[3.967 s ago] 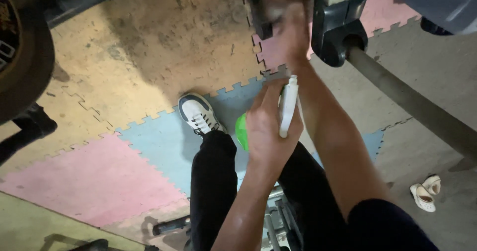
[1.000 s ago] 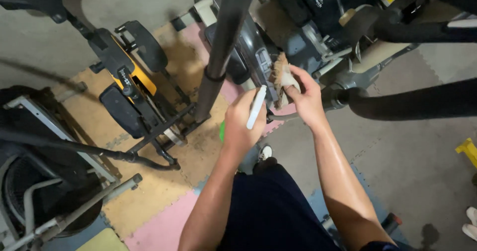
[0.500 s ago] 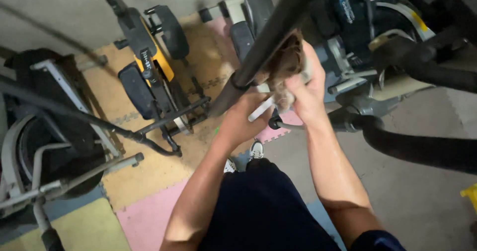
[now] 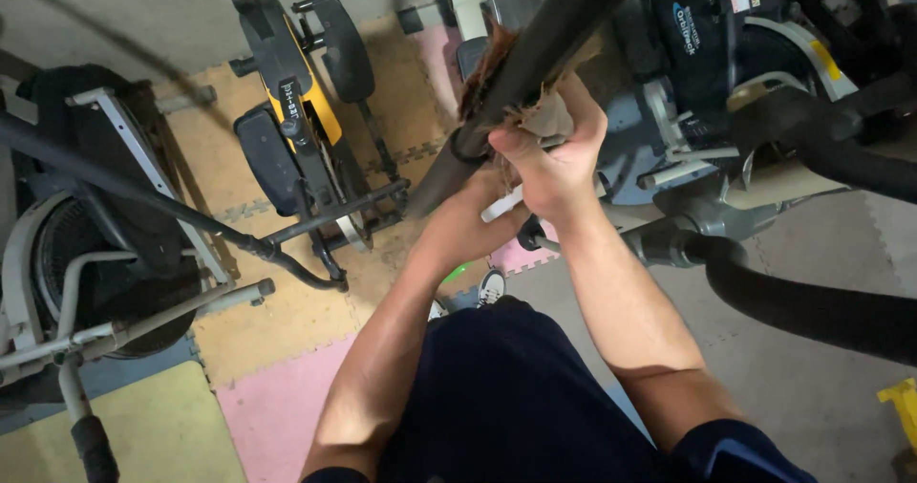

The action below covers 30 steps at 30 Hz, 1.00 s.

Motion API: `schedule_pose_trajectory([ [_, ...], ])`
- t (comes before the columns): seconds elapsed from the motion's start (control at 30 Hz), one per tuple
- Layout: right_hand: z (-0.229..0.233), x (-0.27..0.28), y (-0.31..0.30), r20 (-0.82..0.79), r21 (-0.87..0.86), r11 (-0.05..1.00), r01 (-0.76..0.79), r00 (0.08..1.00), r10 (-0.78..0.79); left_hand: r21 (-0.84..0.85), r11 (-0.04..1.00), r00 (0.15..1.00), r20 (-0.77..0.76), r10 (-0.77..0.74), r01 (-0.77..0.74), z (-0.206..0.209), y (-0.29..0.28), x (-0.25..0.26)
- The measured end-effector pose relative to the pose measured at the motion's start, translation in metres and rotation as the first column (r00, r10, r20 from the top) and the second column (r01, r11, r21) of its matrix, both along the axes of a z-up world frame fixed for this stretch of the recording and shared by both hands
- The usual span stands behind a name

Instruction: The recorder is cleaning and wiping down various parts of an elliptical machine and other gym equipment using a spray bottle and a cloth.

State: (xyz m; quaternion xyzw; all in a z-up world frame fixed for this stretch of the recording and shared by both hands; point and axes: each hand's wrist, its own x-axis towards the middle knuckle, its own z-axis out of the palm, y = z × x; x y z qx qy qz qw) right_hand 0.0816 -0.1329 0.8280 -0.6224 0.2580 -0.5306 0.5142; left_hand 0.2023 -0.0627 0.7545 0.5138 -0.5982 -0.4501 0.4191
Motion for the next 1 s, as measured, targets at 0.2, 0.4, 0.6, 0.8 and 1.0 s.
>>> schedule_pose_trajectory([
  [0.2,0.002,0.011,0.006,0.085,-0.046,0.996,0.073,0.994,-0.069,-0.008,0.999,0.996,0.081,-0.042,0.043,-0.009,-0.002,0.005],
  [0.4,-0.004,0.006,0.005,0.111,-0.050,0.995,0.091,0.990,-0.085,-0.001,1.000,0.998,0.048,-0.026,0.026,0.003,-0.003,0.000],
  [0.6,-0.007,-0.004,0.009,0.074,-0.043,0.998,0.054,0.996,-0.051,-0.027,0.999,0.995,-0.091,0.041,-0.044,-0.003,0.004,-0.006],
  [0.8,-0.003,-0.014,0.014,-0.041,-0.075,0.992,0.106,0.993,-0.109,-0.079,0.997,1.000,-0.003,-0.002,0.002,0.011,0.012,-0.008],
  [1.0,-0.022,-0.045,0.005,-0.083,-0.138,0.985,0.106,0.990,-0.118,-0.304,0.915,0.961,-0.005,0.278,-0.266,0.006,0.007,-0.028],
])
